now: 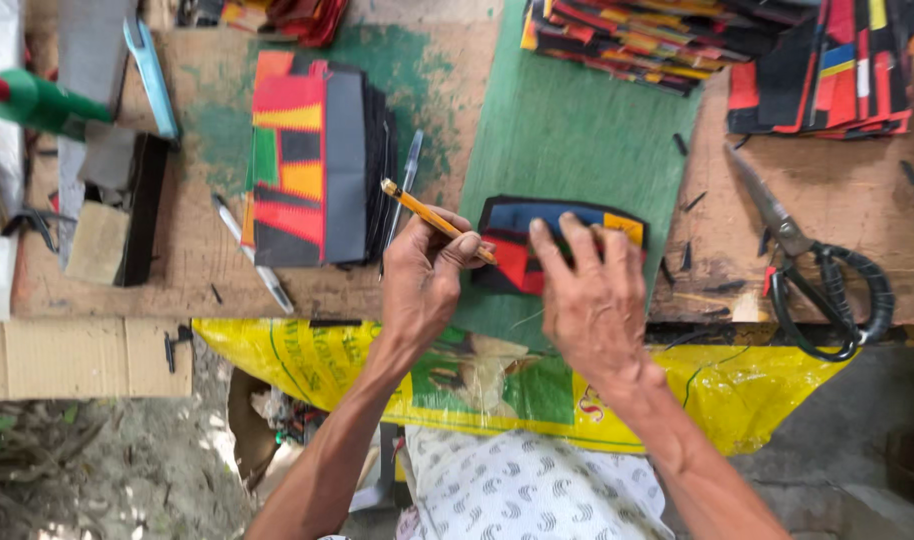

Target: The person uses a pencil and a small metal template to mark lines on colorful patterned fabric pieces, then uses scissors to trim the edges. The finished pieces are stacked on the table.

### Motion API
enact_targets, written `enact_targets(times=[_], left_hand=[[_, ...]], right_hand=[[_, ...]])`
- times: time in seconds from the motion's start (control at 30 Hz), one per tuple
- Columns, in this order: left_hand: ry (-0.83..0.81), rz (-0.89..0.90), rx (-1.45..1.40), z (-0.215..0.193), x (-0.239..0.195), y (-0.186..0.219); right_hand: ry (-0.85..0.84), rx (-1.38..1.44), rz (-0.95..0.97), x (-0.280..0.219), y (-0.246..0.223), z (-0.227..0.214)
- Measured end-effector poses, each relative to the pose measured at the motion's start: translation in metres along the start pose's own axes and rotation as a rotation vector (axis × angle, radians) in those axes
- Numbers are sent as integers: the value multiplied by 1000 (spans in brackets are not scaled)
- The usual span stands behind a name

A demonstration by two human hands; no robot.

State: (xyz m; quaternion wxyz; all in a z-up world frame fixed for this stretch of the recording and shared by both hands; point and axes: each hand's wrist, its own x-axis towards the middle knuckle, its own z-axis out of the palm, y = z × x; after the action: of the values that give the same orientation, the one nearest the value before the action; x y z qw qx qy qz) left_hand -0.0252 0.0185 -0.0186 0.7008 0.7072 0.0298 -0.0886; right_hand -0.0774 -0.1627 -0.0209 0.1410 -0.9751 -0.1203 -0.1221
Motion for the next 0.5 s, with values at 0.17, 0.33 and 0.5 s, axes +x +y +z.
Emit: enact_targets(times=[0.17,0.33,0.5], left_hand=[[32,-23,-132,2,-14,-16],[22,63,-31,0,-17,-20],[40,134,52,1,-21,-28]], right_hand=[[-16,58,18,0,5,-1],[21,64,0,-1,13,5],[76,92,86,9,54,12]])
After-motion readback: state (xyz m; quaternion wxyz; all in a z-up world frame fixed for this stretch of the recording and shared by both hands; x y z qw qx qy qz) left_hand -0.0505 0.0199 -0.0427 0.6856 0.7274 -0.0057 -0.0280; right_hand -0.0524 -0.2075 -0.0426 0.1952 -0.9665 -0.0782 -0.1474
